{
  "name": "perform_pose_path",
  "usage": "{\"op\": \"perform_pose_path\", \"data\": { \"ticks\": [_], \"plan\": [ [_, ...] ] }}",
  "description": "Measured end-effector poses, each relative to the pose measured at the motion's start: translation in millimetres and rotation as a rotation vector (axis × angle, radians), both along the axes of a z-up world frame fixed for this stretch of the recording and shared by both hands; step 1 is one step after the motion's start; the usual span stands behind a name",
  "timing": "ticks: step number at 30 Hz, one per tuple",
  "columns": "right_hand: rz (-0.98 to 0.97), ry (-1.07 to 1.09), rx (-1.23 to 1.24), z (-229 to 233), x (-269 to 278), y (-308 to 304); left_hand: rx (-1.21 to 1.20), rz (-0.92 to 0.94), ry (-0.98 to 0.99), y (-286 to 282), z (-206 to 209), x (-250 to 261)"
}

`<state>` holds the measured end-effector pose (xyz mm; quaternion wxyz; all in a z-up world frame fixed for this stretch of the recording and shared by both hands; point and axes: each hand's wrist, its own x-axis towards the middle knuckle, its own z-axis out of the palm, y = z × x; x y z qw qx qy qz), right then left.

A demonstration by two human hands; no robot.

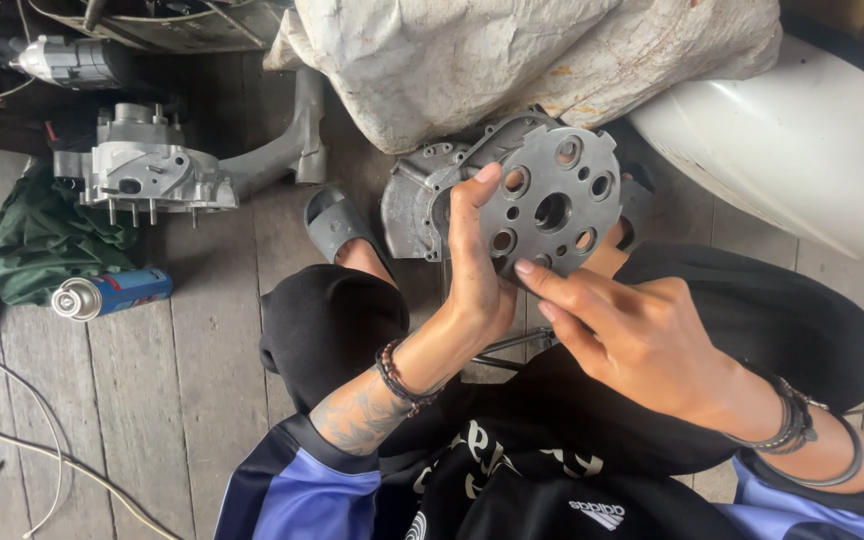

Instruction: The person holds a circular metal mechanical part with multiple holes and uses a small tool to scrape and clean the edges and surfaces. The person rotates the part to access different areas while sitting on the floor.

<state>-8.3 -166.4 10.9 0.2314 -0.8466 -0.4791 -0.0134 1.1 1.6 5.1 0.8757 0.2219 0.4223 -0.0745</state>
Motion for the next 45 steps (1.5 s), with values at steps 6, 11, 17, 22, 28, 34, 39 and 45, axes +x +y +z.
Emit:
{"op": "perform_pose_path", "data": {
  "ticks": [6, 11, 17, 22, 28, 34, 39, 45],
  "plan": [
    [-0.043, -0.017, 0.018, 4.2, 6.9, -1.7, 0.061, -0.155, -0.001, 3.8, 8.9, -1.6],
    [-0.003, 0.008, 0.007, -0.2, 1.5, -1.3, 0.009, 0.003, -0.068, 0.0, -3.7, -2.3],
    [-0.009, 0.001, 0.007, -0.4, 1.0, -1.1, 0.008, 0.018, -0.109, -1.5, -7.1, -2.8],
    [-0.010, 0.014, 0.012, 3.1, 2.9, -0.8, -0.011, 0.014, -0.124, -1.6, -6.9, -3.6],
    [-0.022, -0.009, 0.013, 2.4, 4.8, -2.6, 0.004, -0.055, -0.090, 1.2, -0.3, -3.6],
    [-0.037, -0.022, 0.023, 2.9, 5.2, -0.7, 0.052, -0.153, -0.006, 1.0, -1.4, -2.4],
    [-0.051, 0.006, 0.027, 7.0, 9.0, -1.0, 0.027, -0.121, -0.046, 2.1, 2.5, -2.1],
    [-0.025, 0.002, 0.016, 0.0, 1.9, -1.0, 0.010, 0.008, -0.138, -2.8, -10.9, -3.0]
  ]
}}
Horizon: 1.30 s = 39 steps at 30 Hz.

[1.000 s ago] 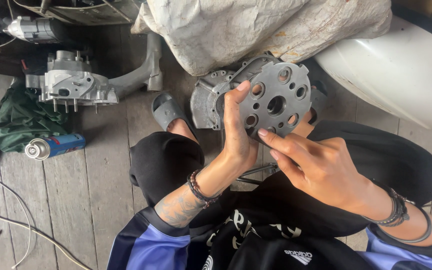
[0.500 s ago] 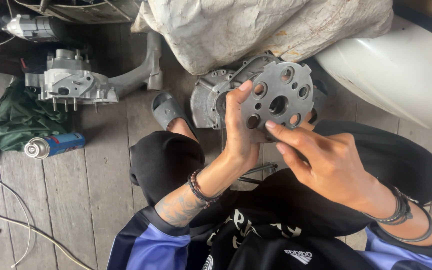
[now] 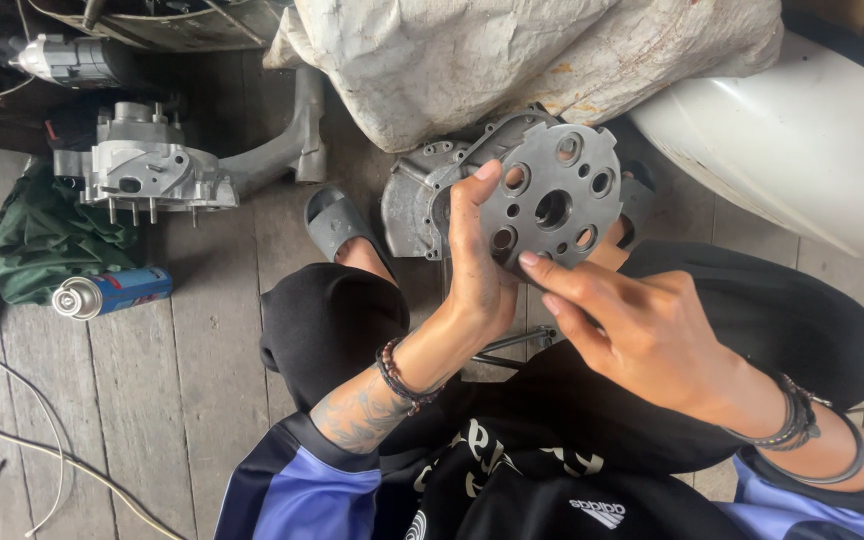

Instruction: The person holds a circular metal mechanical part with multiple holes and uses a small tool to scrape and clean the edges and surfaces. The person rotates the part to access different areas while sitting on the floor.

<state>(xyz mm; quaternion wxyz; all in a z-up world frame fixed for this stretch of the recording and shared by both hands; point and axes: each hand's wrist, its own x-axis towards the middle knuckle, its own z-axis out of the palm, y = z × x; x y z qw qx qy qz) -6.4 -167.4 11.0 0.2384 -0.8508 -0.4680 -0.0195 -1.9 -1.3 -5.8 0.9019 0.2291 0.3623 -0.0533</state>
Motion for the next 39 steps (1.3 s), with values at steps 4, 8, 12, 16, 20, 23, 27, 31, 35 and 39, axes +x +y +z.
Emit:
{"op": "perform_pose_path", "data": {
  "ticks": [4, 8, 12, 16, 20, 23, 27, 31, 35, 39],
  "plan": [
    [-0.029, -0.008, 0.009, 6.2, 6.9, 1.5, 0.047, -0.121, 0.133, 5.3, 14.6, 1.4],
    [-0.022, -0.038, -0.010, 1.1, -1.0, 6.3, 0.044, -0.022, 0.234, 4.7, 10.4, 2.6],
    [-0.054, -0.020, -0.064, 4.0, 8.1, 4.5, 0.148, -0.023, 0.462, 7.2, 32.9, 8.1],
    [-0.143, -0.195, -0.034, 1.1, 9.6, 8.9, 0.144, 0.063, 0.415, 1.8, 25.0, 9.6],
    [-0.118, -0.004, -0.090, -6.5, 8.3, 10.8, 0.107, 0.115, 0.174, -3.4, 19.6, 11.5],
    [-0.109, 0.024, -0.009, -4.9, 13.5, 14.0, 0.191, 0.146, 0.246, -6.3, 25.9, 14.8],
    [-0.047, -0.055, -0.039, -19.8, 0.9, 21.2, 0.212, 0.086, 0.010, -5.3, 14.8, 14.2],
    [-0.077, 0.128, 0.014, -4.9, 12.6, 16.8, 0.267, 0.147, 0.124, -4.7, 12.4, 15.5],
    [-0.096, 0.079, -0.007, -7.3, 4.5, 18.4, 0.210, 0.140, 0.133, -9.2, 23.6, 18.0],
    [-0.082, 0.141, -0.042, 11.3, 14.4, 17.5, 0.272, 0.093, 0.186, -3.6, 15.2, 15.7]
  ]
}}
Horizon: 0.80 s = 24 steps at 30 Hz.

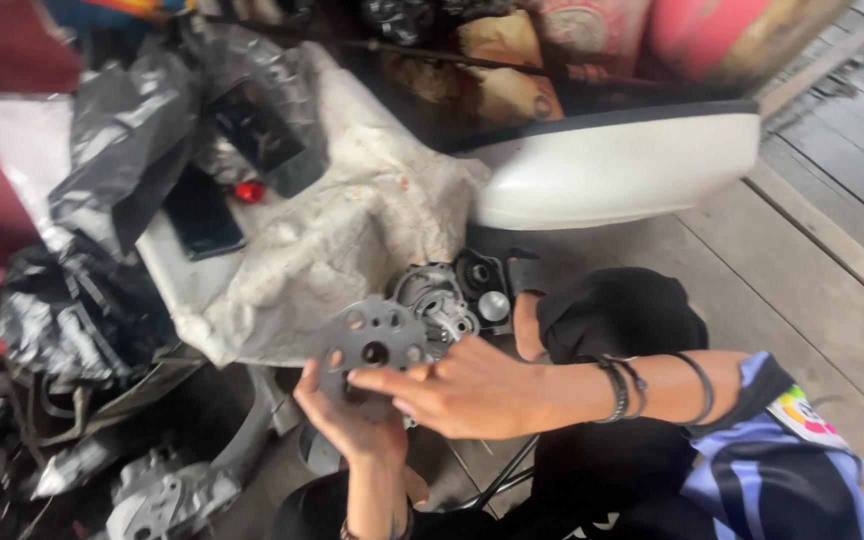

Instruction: The person holds a circular metal mechanical part with multiple holes and uses a small tool to scrape and clean the edges and surfaces. The person rotates the part to access different areas while sitting on the floor.

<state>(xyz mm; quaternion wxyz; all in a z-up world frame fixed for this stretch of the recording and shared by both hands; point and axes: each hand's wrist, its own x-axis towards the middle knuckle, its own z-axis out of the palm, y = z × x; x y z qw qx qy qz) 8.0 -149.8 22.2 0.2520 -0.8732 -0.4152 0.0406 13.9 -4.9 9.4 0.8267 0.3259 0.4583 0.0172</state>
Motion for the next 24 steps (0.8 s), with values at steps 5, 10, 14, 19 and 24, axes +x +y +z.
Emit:
{"op": "perform_pose_path", "data": {
  "ticks": [5, 10, 14, 19, 24],
  "plan": [
    [-0.010, -0.102, -0.040, -5.7, -8.4, 5.0, -0.172, 0.033, -0.131, 2.9, -27.5, -5.5],
    [-0.075, -0.128, 0.055, 9.5, -2.5, 7.2, -0.172, 0.082, -0.101, 7.1, -42.9, -5.8],
    [-0.037, -0.175, -0.064, -8.4, -10.5, 10.0, -0.145, 0.021, -0.073, 1.3, 2.6, -2.1],
    [-0.052, -0.040, -0.107, -0.8, -2.9, 6.0, -0.146, 0.054, -0.050, 5.4, -5.3, -7.5],
    [-0.081, -0.226, -0.105, -14.4, -14.8, 7.6, -0.276, -0.006, -0.104, 6.3, -13.7, -6.0]
  ]
}}
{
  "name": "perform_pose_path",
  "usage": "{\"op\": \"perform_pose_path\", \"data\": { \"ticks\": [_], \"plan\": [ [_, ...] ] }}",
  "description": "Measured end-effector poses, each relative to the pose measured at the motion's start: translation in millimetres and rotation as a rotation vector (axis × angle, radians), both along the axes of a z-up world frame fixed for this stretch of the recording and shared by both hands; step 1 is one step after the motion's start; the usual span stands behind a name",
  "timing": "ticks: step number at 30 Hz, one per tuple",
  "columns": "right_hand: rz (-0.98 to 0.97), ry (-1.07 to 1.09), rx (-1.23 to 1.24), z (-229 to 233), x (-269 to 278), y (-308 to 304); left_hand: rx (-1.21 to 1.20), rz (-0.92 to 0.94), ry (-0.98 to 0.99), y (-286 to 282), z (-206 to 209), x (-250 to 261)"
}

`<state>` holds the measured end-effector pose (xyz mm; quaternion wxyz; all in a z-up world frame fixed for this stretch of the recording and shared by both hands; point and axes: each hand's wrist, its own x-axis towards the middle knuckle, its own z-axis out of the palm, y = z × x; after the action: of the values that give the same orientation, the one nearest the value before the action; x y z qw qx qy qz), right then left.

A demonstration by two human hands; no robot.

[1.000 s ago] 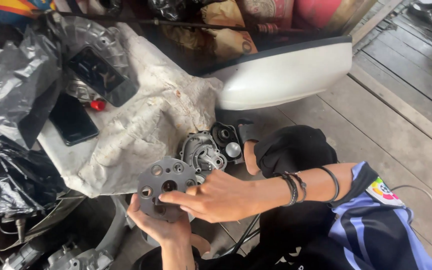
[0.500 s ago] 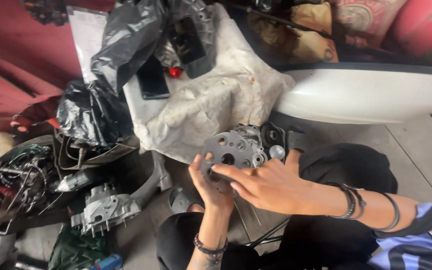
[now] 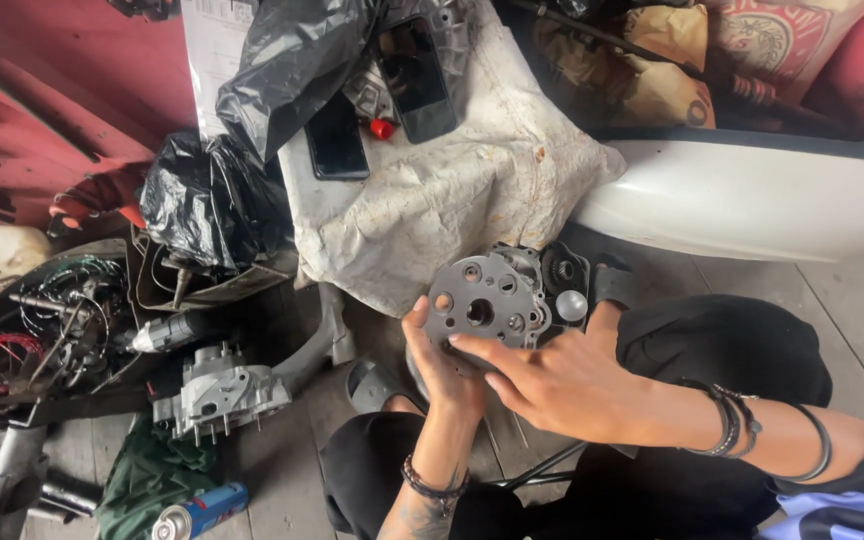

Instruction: The person holds a circular metal mechanical part with multiple holes and uses a small tool to scrape and clean the edges and surfaces. The person rotates the part to access different areas while sitting on the floor.

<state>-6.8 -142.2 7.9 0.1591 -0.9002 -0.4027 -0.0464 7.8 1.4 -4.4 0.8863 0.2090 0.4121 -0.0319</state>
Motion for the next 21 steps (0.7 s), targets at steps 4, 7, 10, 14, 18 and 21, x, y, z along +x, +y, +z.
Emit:
{"op": "perform_pose_path", "data": {
  "ticks": [4, 7, 10, 14, 18, 21],
  "plan": [
    [-0.021, -0.046, 0.009, 17.6, 10.2, -4.3, -0.017, -0.040, -0.029, 1.4, -10.7, -5.9],
    [-0.048, 0.003, 0.054, 11.0, 13.8, -7.9, 0.083, -0.169, -0.023, 0.0, -7.0, -6.2],
    [-0.019, 0.067, -0.004, 8.3, 7.7, -6.6, 0.026, -0.069, -0.081, -2.7, -6.9, -3.7],
    [-0.006, 0.012, 0.040, 11.4, 12.2, -6.3, 0.046, -0.069, -0.056, -3.2, -11.1, -4.2],
    [0.010, -0.026, 0.127, 8.8, 14.2, -6.3, 0.037, -0.109, -0.058, -3.7, -13.7, -5.3],
    [0.028, -0.040, 0.106, 4.7, 11.2, -5.8, 0.041, -0.141, -0.072, -0.6, -1.9, -4.1]
  ]
}}
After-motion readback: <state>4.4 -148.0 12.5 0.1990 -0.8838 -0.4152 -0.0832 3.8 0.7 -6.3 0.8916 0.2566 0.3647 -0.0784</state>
